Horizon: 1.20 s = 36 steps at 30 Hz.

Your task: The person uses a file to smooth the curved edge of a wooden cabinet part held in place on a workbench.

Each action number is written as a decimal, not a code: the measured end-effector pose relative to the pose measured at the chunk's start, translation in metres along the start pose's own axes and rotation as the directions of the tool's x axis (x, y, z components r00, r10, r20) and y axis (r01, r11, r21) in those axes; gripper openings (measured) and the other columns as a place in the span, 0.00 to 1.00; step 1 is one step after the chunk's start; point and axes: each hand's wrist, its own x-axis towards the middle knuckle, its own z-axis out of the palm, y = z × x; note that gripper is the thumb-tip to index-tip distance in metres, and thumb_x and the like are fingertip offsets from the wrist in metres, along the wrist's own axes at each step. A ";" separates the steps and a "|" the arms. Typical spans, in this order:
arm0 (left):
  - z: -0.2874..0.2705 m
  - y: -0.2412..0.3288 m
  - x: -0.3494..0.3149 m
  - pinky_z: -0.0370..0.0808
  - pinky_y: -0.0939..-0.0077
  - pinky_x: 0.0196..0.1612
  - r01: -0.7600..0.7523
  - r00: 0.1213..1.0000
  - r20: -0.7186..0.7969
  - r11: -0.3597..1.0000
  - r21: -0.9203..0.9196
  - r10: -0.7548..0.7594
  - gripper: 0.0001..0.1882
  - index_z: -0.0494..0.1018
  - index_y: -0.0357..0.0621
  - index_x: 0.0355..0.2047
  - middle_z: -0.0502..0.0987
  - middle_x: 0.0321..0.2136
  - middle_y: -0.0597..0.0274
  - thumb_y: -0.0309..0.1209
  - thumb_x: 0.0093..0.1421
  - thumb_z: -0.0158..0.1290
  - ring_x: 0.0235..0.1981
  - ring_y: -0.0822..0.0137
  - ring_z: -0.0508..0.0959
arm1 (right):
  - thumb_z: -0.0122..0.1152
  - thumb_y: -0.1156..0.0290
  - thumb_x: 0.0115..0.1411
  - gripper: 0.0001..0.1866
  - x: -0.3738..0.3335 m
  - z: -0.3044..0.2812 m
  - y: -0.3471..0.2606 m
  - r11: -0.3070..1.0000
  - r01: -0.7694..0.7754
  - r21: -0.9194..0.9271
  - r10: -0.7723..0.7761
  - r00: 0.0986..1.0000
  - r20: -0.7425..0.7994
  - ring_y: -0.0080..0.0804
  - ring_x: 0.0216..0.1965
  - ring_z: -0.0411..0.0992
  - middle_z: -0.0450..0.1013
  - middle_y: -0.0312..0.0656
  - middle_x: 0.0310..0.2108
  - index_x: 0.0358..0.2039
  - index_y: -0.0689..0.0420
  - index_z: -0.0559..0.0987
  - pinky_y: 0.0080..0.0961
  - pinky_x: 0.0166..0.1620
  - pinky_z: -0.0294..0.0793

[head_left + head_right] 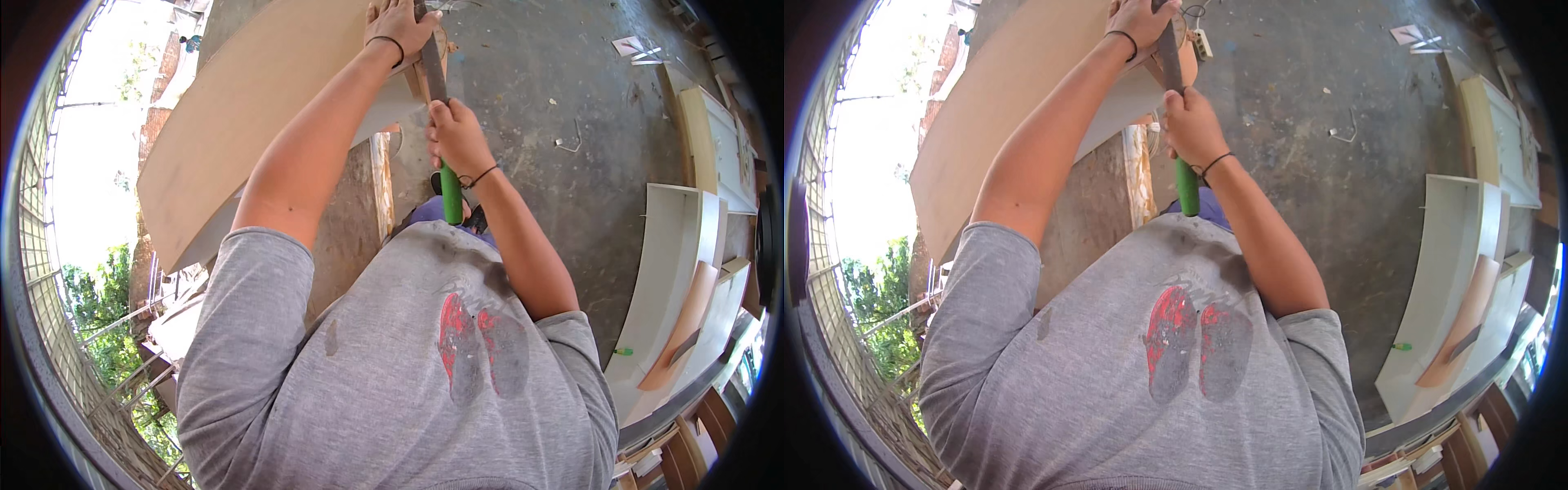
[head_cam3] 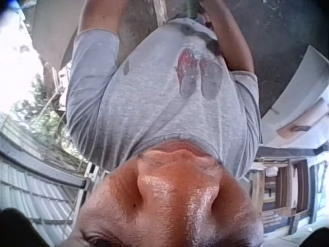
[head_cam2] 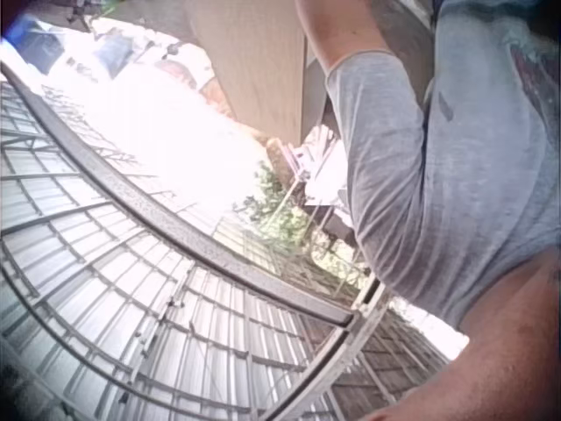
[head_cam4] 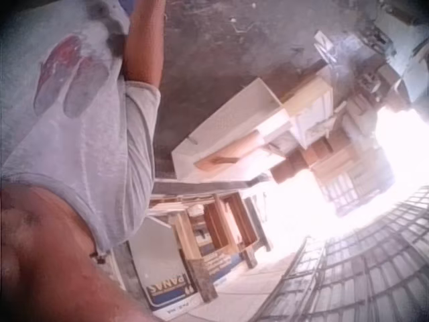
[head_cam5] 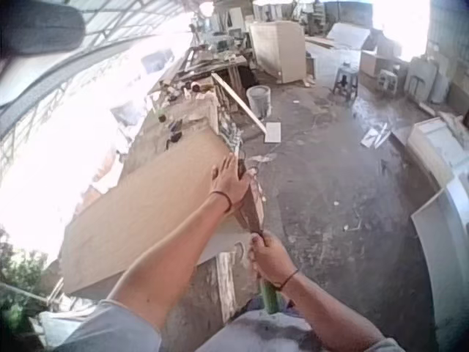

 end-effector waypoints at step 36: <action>-0.056 -0.017 -0.099 0.75 0.71 0.44 -0.252 0.942 -0.324 0.826 -0.503 0.090 0.09 0.73 0.39 0.37 0.78 0.41 0.55 0.24 0.54 0.49 0.40 0.58 0.80 | 0.54 0.69 0.61 0.23 -0.063 -0.097 0.010 0.459 0.518 -0.721 -0.727 0.686 0.029 0.45 0.26 0.71 0.69 0.46 0.24 0.57 0.52 0.70 0.37 0.34 0.70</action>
